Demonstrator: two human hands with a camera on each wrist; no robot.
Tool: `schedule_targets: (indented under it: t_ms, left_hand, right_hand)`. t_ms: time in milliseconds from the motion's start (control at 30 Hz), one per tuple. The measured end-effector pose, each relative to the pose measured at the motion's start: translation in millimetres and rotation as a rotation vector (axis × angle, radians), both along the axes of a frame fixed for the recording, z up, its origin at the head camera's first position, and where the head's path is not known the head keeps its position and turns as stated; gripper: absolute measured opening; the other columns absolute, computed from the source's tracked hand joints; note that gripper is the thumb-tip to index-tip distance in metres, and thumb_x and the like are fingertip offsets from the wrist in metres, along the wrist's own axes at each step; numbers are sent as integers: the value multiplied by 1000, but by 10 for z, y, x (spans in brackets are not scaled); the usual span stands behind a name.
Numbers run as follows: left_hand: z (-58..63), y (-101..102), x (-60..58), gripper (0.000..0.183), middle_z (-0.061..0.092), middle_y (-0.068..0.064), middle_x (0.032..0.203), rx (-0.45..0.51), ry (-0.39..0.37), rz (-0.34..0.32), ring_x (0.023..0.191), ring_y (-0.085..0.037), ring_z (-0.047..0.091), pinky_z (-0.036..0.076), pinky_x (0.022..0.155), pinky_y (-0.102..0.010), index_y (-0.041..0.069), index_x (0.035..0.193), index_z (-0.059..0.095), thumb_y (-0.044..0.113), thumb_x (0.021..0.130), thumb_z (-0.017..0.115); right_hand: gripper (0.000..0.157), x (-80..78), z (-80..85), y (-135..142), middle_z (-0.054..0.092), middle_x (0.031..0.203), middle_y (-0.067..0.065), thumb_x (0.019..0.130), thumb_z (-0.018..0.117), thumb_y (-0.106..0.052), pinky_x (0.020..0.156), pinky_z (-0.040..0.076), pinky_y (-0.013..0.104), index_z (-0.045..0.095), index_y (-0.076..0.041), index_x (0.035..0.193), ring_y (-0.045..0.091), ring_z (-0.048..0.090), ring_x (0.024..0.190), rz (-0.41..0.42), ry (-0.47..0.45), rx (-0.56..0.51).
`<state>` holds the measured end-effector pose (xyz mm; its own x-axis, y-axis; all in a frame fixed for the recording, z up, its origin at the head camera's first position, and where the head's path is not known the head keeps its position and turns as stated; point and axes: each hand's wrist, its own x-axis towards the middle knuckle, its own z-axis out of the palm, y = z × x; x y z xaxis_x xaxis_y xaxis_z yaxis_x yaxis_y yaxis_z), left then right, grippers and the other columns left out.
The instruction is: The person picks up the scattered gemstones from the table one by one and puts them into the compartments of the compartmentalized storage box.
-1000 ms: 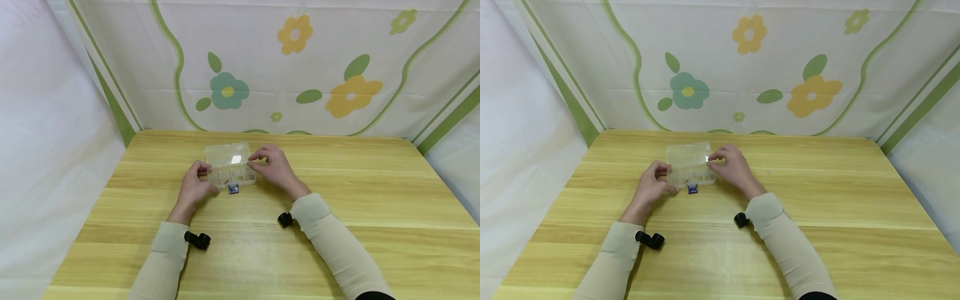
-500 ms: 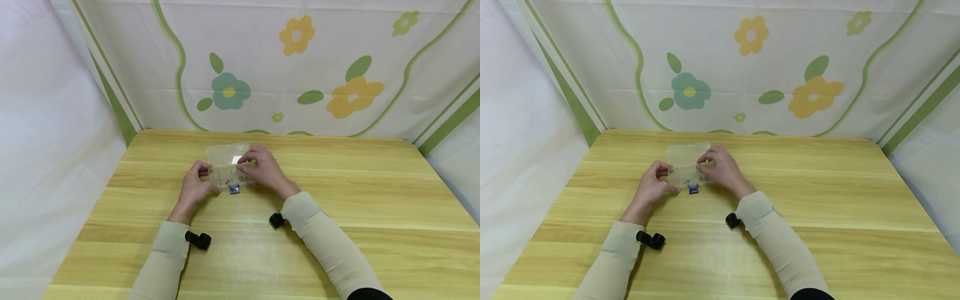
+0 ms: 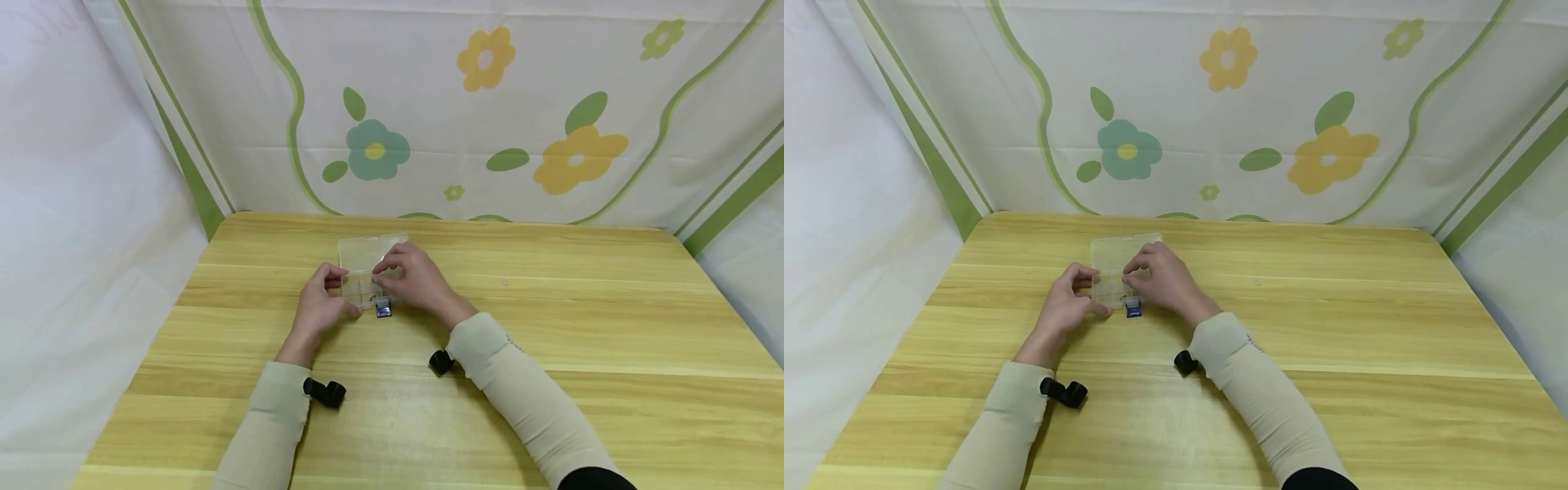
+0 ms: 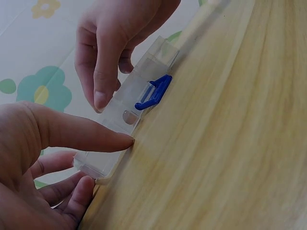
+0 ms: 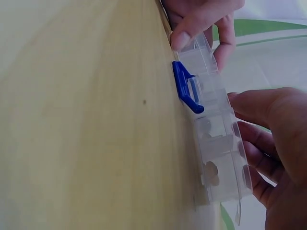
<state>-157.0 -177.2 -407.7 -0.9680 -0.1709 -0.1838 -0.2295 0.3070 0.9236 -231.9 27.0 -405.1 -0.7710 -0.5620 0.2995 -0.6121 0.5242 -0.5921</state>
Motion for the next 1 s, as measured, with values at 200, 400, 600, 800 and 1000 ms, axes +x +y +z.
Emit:
schedule_targets:
  t_ms: [200,400,600,800,1000]
  left_hand:
    - [-5,5,-1,75,60,-14,139,4,0,2,114,-32,58,51,104,-46,10,135,61,-14,68,83]
    - [-11,6,-11,75,59,-14,139,4,5,1,115,-33,58,51,104,-46,10,136,61,-14,68,83]
    - [-11,6,-12,75,60,-14,139,2,4,2,115,-33,59,51,105,-47,10,135,61,-14,68,83]
    - [-11,1,-12,76,59,-14,140,5,2,0,117,-33,58,51,106,-47,10,136,61,-14,68,83]
    - [-19,-8,-13,76,59,-14,141,9,-1,-1,119,-34,57,50,108,-48,10,137,60,-13,68,83]
  right_hand:
    - [10,13,-11,-15,76,103,2,96,82,-21,93,56,41,86,-14,101,22,63,100,-1,25,6]
    - [10,22,-3,-27,77,104,3,96,82,-21,92,56,42,86,-14,101,22,63,101,-4,28,17]
    - [10,31,14,-31,77,104,3,96,82,-22,90,55,41,86,-14,101,22,63,99,-6,16,24]
    - [11,28,13,-33,77,103,3,96,82,-22,88,55,41,85,-13,102,24,63,98,3,3,25]
    - [12,32,9,-29,77,105,3,96,81,-22,94,55,43,85,-13,104,24,64,100,0,-8,34]
